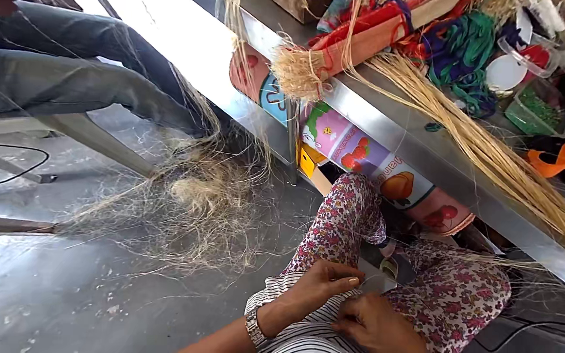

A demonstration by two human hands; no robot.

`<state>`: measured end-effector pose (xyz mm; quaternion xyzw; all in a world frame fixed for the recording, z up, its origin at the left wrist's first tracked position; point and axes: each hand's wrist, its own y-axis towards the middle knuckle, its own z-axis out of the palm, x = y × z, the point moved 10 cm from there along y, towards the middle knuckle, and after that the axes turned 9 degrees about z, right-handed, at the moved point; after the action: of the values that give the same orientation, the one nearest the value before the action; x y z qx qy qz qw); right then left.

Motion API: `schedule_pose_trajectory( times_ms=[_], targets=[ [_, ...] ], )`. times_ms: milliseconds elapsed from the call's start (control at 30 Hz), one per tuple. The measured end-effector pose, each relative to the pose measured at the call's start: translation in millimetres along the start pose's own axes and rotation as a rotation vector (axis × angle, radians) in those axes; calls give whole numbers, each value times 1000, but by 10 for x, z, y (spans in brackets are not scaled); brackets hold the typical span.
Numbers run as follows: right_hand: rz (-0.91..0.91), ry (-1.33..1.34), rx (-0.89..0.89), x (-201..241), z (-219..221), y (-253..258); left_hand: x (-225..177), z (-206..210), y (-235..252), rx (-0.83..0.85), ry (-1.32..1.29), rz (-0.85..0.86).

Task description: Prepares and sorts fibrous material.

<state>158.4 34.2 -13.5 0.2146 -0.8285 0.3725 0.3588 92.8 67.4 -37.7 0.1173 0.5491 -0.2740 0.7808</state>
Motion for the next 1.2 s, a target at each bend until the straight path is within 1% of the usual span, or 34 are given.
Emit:
schedule_pose_trajectory(
  times_ms=[67, 133, 167, 233, 300, 367, 467, 533, 600, 633, 700, 767, 833, 967, 1067, 1133, 1167, 1200],
  targets=[
    [8, -36, 20, 23, 52, 13, 20, 121, 59, 66, -28, -48],
    [13, -45, 12, 37, 55, 9, 10, 187, 120, 78, -125, -51],
    [8, -31, 10, 34, 51, 0, -7, 176, 150, 46, -183, -47],
    [-44, 23, -10, 26, 16, -42, -41, 57, 202, -73, -350, -38],
    [-82, 112, -54, -3, -62, -120, -103, -163, 207, -175, -508, -56],
    [-93, 225, -126, -67, -174, -232, -148, -503, 138, -281, -552, -54],
    [-78, 462, -261, -261, -341, -419, -148, -1013, -123, -386, -469, -37],
    [-76, 594, -336, -413, -423, -514, -95, -1244, -319, -386, -401, -16],
    [-66, 658, -380, -511, -473, -539, -19, -1412, -490, -419, -356, -12],
    [-53, 658, -401, -539, -489, -531, 18, -1482, -560, -464, -359, -11],
    [12, 576, -446, -575, -499, -486, 86, -1611, -653, -558, -390, 0],
    [151, 405, -518, -613, -512, -445, 122, -1742, -699, -655, -410, 21],
    [263, 252, -542, -648, -521, -422, 130, -1857, -716, -736, -410, 41],
    [300, 149, -488, -702, -549, -485, 100, -2024, -682, -834, -462, 75],
    [310, 89, -487, -673, -654, -679, -24, -2289, -736, -917, -441, 169],
    [313, 67, -534, -654, -782, -918, -179, -2554, -765, -866, -361, 281],
    [318, 59, -572, -657, -859, -1059, -306, -2634, -740, -789, -352, 342],
    [327, 54, -616, -669, -939, -1207, -494, -2599, -680, -664, -380, 387]
  ],
)
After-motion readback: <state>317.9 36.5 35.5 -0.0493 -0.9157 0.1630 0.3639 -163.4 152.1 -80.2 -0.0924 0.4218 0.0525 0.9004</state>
